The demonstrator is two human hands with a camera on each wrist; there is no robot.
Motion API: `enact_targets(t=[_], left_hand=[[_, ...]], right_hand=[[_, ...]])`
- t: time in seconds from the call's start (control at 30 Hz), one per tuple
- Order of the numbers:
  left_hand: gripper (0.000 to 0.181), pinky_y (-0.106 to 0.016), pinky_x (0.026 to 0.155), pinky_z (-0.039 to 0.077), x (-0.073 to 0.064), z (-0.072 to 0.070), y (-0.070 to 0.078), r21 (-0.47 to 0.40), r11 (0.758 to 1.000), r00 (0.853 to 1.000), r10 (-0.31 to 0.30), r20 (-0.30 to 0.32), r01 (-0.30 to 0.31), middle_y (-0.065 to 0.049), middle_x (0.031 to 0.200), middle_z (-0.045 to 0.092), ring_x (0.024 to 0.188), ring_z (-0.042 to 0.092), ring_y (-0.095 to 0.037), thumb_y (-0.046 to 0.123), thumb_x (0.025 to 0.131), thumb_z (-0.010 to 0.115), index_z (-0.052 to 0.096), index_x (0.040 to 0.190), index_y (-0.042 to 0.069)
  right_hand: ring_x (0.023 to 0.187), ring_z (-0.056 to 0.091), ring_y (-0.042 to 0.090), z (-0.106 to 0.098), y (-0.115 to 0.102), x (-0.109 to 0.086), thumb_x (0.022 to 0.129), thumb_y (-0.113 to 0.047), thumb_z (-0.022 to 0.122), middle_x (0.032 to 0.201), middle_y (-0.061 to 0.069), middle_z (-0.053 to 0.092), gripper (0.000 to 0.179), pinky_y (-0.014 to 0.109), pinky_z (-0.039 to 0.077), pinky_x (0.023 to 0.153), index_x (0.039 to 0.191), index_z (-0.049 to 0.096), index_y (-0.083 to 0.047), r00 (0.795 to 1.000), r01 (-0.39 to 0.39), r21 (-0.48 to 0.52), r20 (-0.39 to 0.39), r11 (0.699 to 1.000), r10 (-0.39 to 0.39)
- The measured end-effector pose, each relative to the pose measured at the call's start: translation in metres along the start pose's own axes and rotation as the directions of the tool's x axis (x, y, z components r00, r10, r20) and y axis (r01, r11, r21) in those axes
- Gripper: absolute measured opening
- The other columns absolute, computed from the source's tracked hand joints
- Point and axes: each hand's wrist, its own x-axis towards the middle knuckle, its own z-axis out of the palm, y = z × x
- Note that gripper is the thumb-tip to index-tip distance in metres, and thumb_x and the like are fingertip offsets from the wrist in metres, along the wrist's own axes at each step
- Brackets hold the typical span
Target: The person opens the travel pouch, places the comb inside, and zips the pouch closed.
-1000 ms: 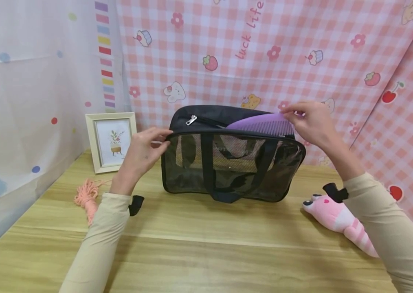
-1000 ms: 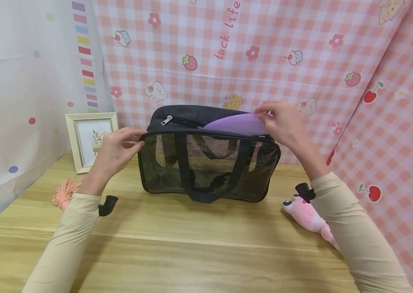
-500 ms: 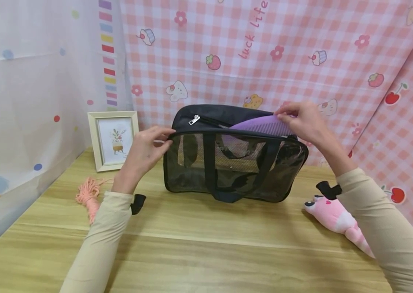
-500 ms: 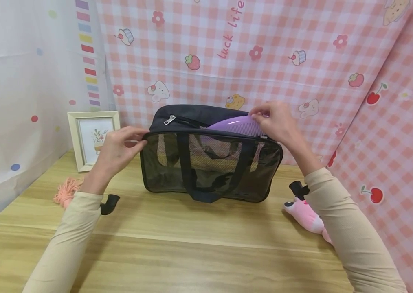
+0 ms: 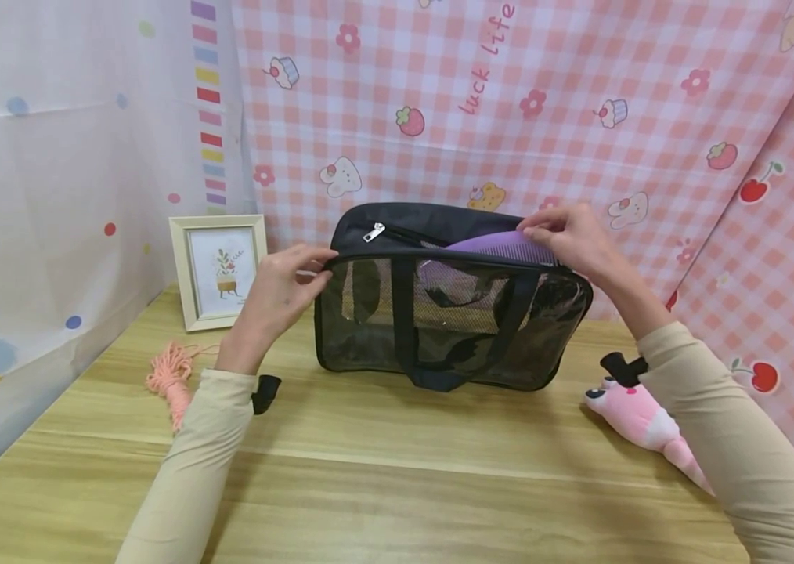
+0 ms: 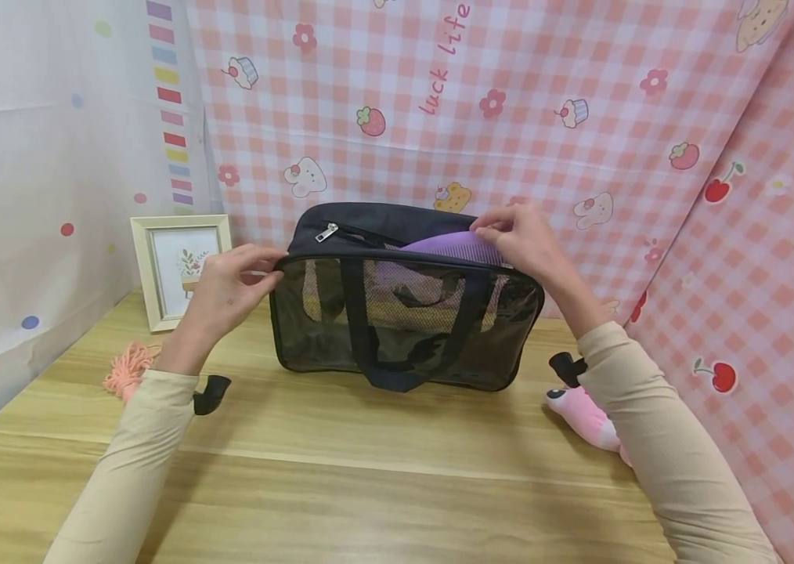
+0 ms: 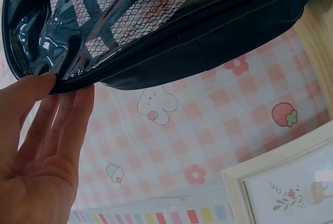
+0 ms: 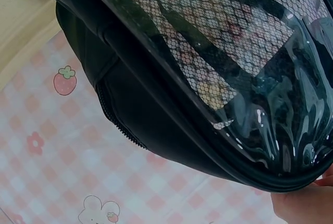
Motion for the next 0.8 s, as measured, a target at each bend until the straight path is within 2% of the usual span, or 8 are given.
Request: enact_targets(t=[0.8], left_hand=[[0.027,-0.032,0.070,0.060,-0.0002,-0.0007,0.0008,-0.016,1.000,1.000,-0.009,0.000,0.009,-0.014,0.100,0.067,0.084,0.066,-0.025,-0.010,0.081,0.069,0.069,0.107,-0.001]], right_hand=[[0.087,0.057,0.015,-0.0004,0.0064,-0.0016,0.094,-0.019,0.061,0.099,0.014,0.068,0.024,0.018,0.047,0.066,0.105,0.072,-0.001,0.995,-0.075,0.013,0.062,0.997,0.074]])
